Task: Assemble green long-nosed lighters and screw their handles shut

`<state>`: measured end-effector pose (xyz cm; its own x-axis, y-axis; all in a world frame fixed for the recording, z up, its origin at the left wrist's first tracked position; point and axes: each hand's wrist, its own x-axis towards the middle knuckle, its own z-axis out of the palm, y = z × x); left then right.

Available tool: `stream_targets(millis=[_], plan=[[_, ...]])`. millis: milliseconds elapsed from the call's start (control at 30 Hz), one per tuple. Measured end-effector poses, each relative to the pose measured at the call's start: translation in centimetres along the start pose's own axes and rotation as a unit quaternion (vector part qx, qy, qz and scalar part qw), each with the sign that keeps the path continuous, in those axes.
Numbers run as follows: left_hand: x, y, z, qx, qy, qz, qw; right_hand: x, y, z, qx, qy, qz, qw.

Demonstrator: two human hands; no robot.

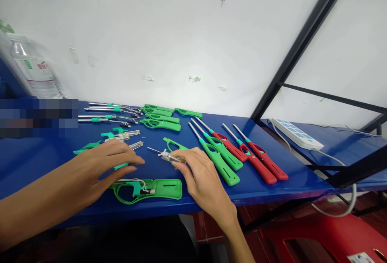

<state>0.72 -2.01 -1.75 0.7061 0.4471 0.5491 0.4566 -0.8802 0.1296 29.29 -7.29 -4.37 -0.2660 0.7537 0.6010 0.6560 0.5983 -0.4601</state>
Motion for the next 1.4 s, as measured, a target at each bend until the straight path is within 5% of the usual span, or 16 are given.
stream_targets(millis=[200,300,533,733,900,1400], plan=[[-0.8,-0.1,-0.3,-0.001,-0.058,0.035,0.998,0.0,-0.1,0.1,-0.006,-0.018,0.027,0.999],[-1.3,-0.3,0.6,0.005,-0.079,0.001,0.997,-0.1,-0.5,0.1,-0.017,-0.025,0.042,0.999],[-1.8,-0.8,1.2,-0.029,-0.114,-0.042,0.992,0.0,-1.2,0.3,-0.015,0.046,0.018,0.999],[-1.2,0.0,0.3,-0.055,-0.152,-0.105,0.981,0.6,-2.2,0.5,0.087,-0.128,-0.008,0.988],[-1.4,-0.3,0.8,-0.058,-0.151,-0.105,0.981,1.4,-2.0,1.3,0.071,-0.191,-0.028,0.979],[-2.3,-1.3,1.3,-0.017,-0.133,-0.048,0.99,1.9,-2.7,2.1,-0.126,-0.119,-0.168,0.97]])
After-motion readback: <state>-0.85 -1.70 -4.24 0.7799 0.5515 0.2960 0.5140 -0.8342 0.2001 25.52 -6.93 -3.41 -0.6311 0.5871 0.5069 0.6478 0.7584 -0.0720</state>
